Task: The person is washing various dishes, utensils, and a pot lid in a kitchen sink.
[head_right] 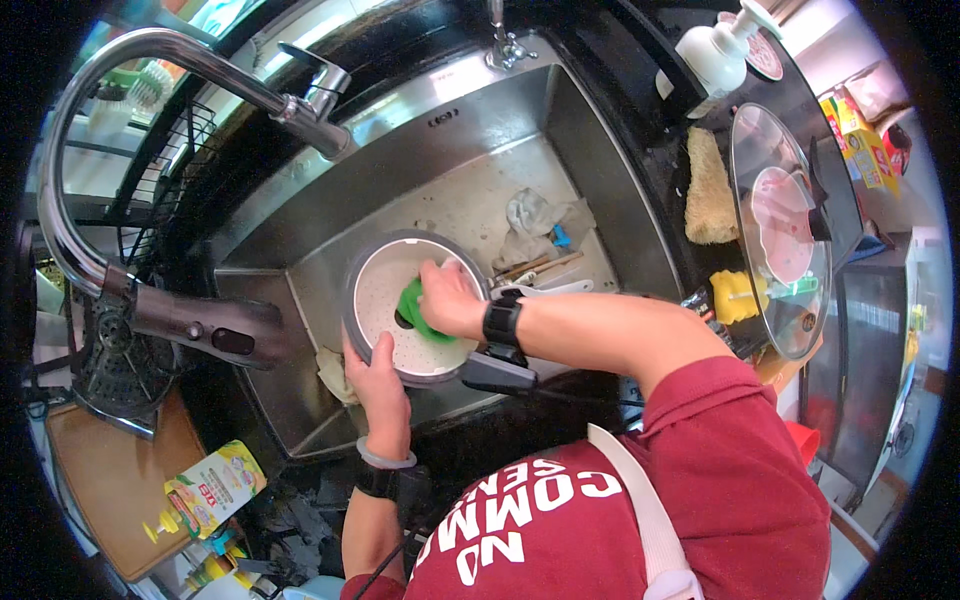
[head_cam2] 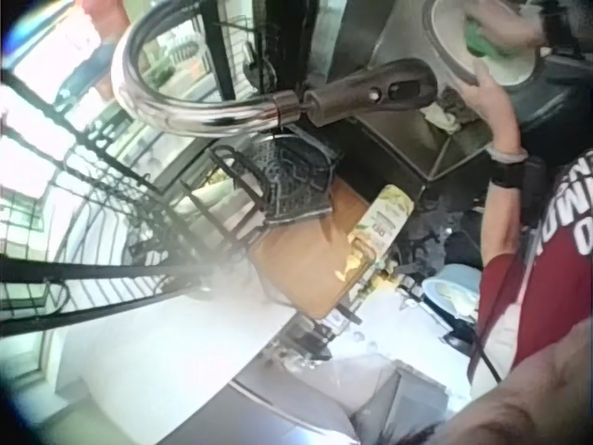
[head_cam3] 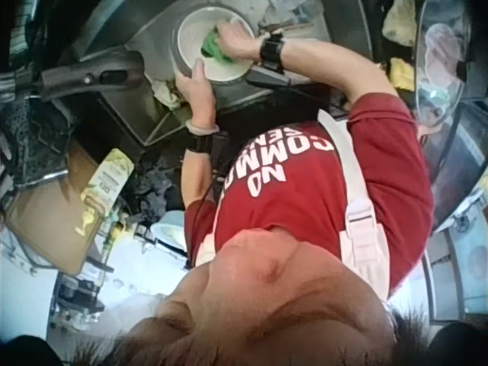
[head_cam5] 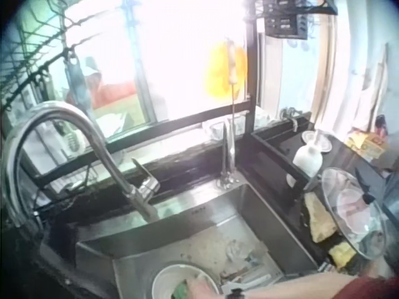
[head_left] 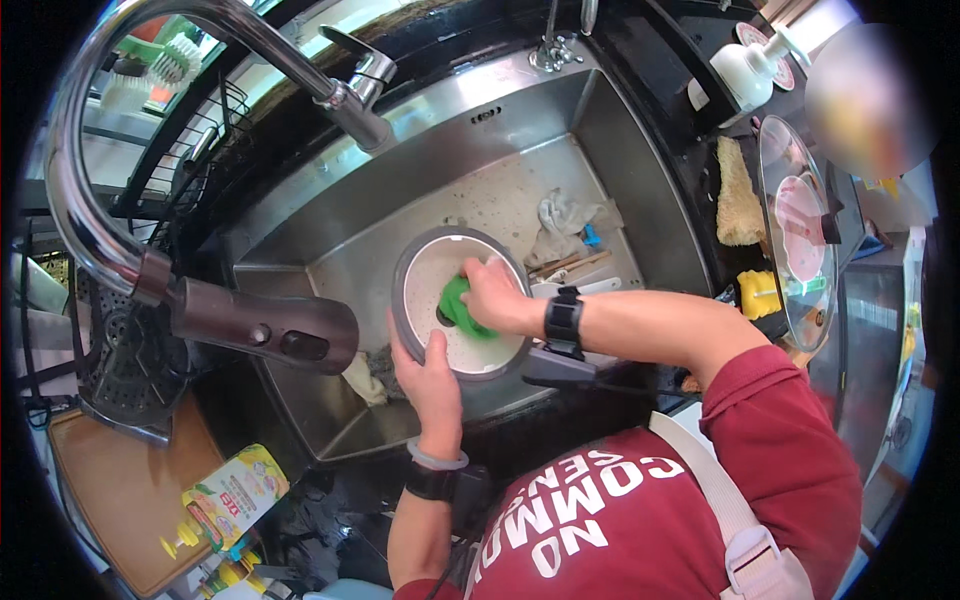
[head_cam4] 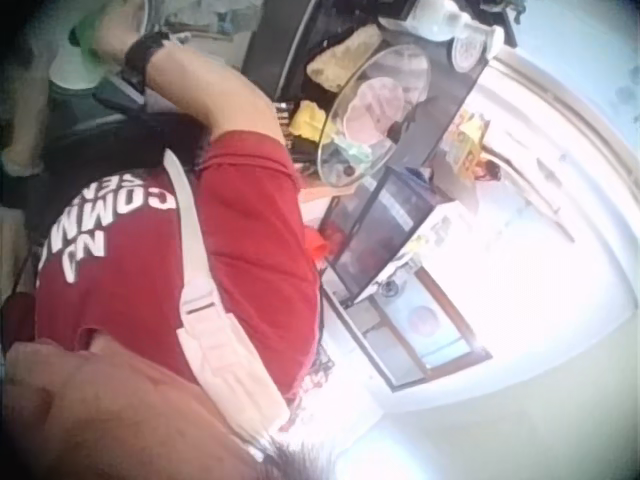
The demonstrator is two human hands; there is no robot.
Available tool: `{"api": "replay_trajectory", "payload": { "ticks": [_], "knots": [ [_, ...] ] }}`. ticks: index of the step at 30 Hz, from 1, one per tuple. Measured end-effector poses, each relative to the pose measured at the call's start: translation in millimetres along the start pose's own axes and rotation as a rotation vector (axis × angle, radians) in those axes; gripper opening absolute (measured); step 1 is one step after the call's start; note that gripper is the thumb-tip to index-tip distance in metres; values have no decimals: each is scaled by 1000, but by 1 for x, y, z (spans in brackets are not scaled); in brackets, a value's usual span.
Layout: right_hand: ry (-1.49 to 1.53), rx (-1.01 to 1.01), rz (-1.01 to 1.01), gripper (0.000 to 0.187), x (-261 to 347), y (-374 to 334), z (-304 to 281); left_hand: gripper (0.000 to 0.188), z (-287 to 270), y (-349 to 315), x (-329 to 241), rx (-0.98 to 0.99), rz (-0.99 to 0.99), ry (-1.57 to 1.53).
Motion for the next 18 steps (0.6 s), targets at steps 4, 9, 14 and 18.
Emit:
{"api": "replay_trajectory", "payload": {
  "ticks": [4,9,14,18],
  "knots": [
    [434,-147,-78,33,24,14,-10,46,10,-13,6,28,-79,-47],
    [339,284,-479,28,57,-24,14,35,-2,0,-7,-41,10,85],
    [-595,239,-793,17,34,-31,9,34,-12,-1,1,-101,-86,-107],
    [-256,-282,-718,18,58,-10,-34,35,-4,-7,1,-63,-63,-126]
  ]
}}
Point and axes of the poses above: each hand's wrist, its own y-axis towards the middle knuckle, its own z-axis out of the palm, x = y × z, the point moved 8 cm from there along y, towards the middle knuckle, and after that the axes turned 5 degrees about z, right-handed, at the moved point
